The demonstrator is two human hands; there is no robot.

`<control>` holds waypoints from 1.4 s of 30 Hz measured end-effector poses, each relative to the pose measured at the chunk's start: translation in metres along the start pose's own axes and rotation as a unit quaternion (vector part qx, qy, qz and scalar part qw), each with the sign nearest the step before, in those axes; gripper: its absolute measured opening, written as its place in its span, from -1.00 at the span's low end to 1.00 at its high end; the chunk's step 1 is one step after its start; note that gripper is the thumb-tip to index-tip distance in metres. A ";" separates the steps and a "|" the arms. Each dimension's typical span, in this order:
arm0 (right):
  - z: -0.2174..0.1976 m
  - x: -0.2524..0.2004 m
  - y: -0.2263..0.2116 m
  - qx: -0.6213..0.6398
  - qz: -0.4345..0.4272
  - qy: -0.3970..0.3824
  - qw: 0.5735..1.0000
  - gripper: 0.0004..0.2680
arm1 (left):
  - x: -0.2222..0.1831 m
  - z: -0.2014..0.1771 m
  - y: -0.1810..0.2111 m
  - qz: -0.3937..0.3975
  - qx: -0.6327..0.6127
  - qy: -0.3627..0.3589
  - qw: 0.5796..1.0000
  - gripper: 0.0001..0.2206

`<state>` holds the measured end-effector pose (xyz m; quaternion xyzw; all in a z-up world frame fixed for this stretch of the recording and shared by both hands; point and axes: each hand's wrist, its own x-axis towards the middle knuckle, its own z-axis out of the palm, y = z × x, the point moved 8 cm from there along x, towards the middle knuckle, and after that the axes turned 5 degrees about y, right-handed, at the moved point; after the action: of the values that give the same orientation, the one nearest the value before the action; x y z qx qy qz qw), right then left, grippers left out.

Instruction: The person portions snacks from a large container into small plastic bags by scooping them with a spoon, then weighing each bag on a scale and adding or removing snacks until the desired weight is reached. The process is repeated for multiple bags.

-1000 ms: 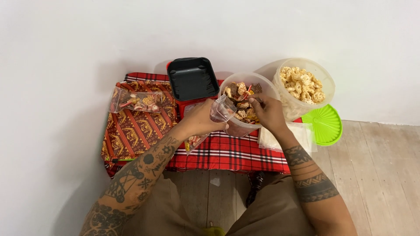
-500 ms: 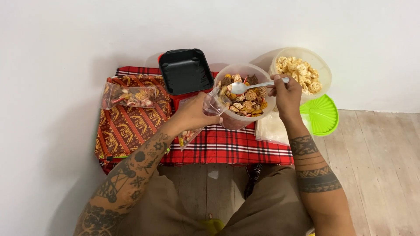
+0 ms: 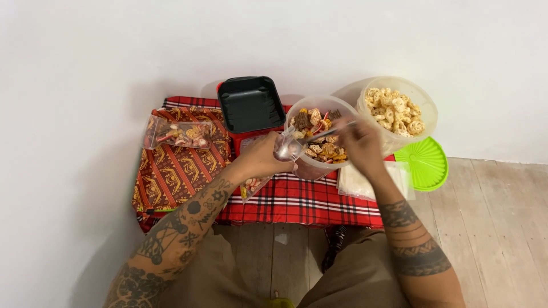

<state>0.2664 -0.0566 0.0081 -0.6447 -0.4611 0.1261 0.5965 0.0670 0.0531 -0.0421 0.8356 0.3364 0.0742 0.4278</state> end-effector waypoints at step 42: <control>0.014 -0.005 -0.022 -0.028 -0.203 -0.066 0.977 -0.92 | -0.004 -0.002 0.017 0.130 0.027 0.029 0.991 -0.22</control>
<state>0.2440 -0.0546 0.0219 -0.5445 -0.6239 0.0316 0.5596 0.0715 0.0451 -0.0275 0.8809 0.2395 0.1441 0.3819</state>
